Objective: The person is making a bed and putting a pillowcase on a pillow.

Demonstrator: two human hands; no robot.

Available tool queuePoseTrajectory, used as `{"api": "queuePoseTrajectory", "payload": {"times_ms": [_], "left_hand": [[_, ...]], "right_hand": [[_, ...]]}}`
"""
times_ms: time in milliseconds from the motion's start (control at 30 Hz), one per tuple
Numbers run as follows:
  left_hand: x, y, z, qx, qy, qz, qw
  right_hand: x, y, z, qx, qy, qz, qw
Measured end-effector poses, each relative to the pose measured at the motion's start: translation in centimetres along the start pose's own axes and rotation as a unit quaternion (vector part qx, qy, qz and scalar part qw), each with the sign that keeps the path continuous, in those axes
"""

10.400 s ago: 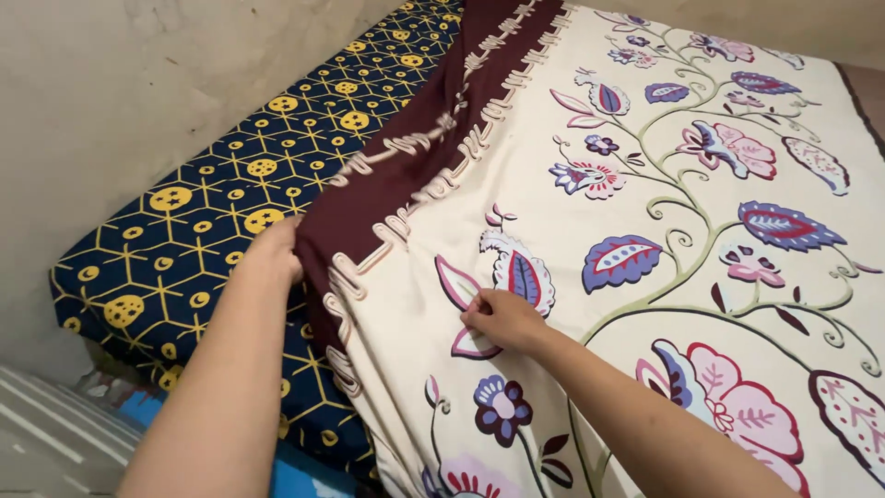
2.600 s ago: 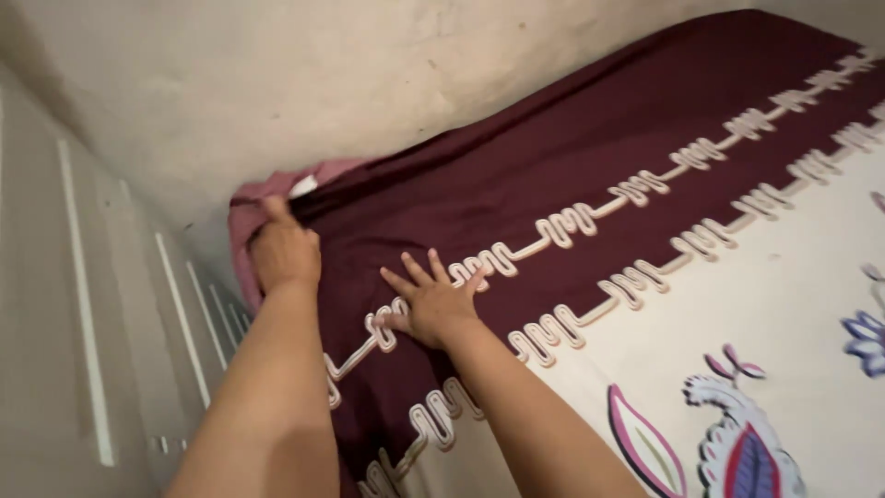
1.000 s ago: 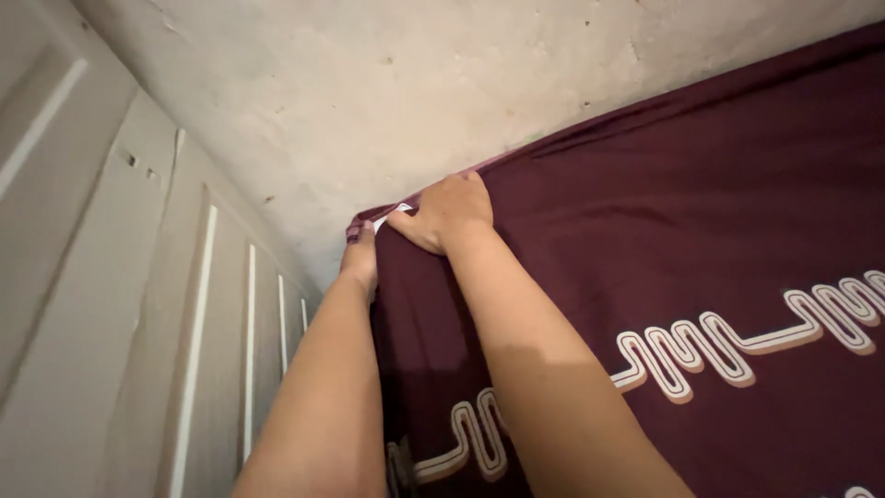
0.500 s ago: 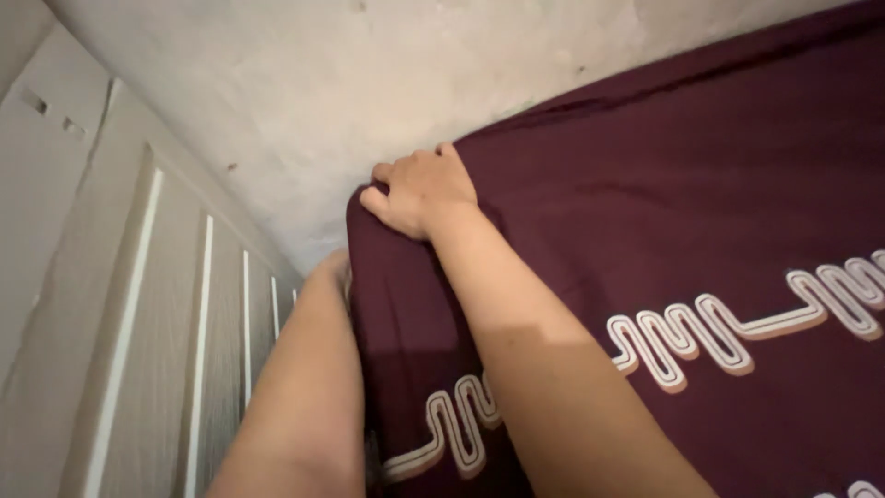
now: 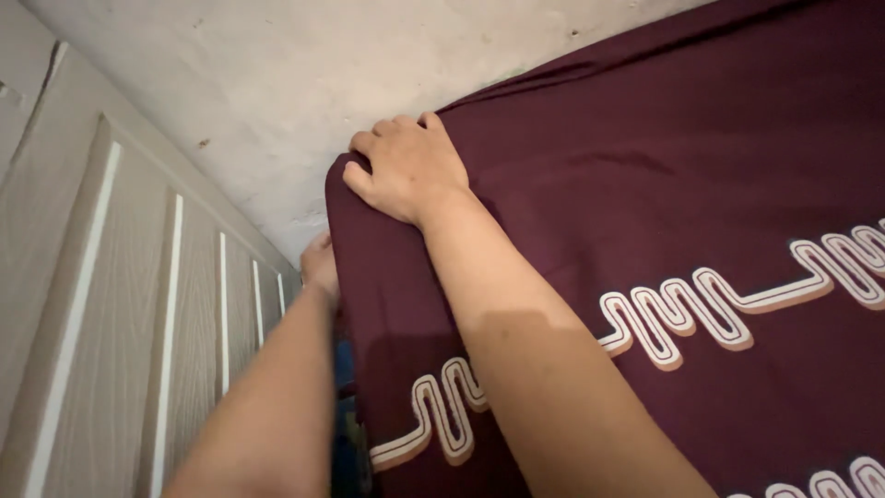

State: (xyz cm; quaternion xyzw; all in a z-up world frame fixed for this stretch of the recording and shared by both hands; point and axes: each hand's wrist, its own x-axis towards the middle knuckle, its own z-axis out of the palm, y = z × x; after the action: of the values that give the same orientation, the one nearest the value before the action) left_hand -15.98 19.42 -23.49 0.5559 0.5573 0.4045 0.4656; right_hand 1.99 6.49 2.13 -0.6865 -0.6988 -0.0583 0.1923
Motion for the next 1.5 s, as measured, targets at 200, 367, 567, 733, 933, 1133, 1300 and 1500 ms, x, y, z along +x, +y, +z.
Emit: {"api": "queuePoseTrajectory", "payload": {"times_ms": [200,367,567,733,933,1133,1300,1500], "left_hand": [[-3.7,8.3,-1.9,-0.017,-0.042,-0.078,0.996],[-1.5,3.0,-0.3,0.067,-0.04,-0.024,0.997],[-1.3,3.2,-0.4,0.0,-0.091,-0.087,0.992],[-0.8,1.0,0.6,0.019,-0.093,-0.129,0.987],[0.7,-1.6,0.6,0.095,-0.087,-0.14,0.982],[0.9,-1.5,0.4,0.173,-0.082,-0.149,0.97],[-0.7,3.4,-0.1,0.24,-0.078,-0.146,0.957],[1.4,8.5,0.0,0.316,-0.066,-0.133,0.937]], "right_hand": [[0.0,-0.1,-0.5,0.011,0.002,0.004,1.0],[0.0,0.2,0.0,0.011,0.009,-0.001,1.0],[-0.1,0.0,-0.6,0.017,-0.001,-0.002,1.0],[-0.1,-0.1,-0.3,0.051,0.065,-0.084,0.993],[0.1,0.0,-0.2,0.091,0.104,-0.123,0.983],[0.3,0.2,0.4,0.048,0.092,-0.021,0.994],[-0.1,0.3,0.4,0.023,0.102,0.008,0.995],[-1.0,0.2,-0.2,0.015,0.054,0.059,0.997]]}}
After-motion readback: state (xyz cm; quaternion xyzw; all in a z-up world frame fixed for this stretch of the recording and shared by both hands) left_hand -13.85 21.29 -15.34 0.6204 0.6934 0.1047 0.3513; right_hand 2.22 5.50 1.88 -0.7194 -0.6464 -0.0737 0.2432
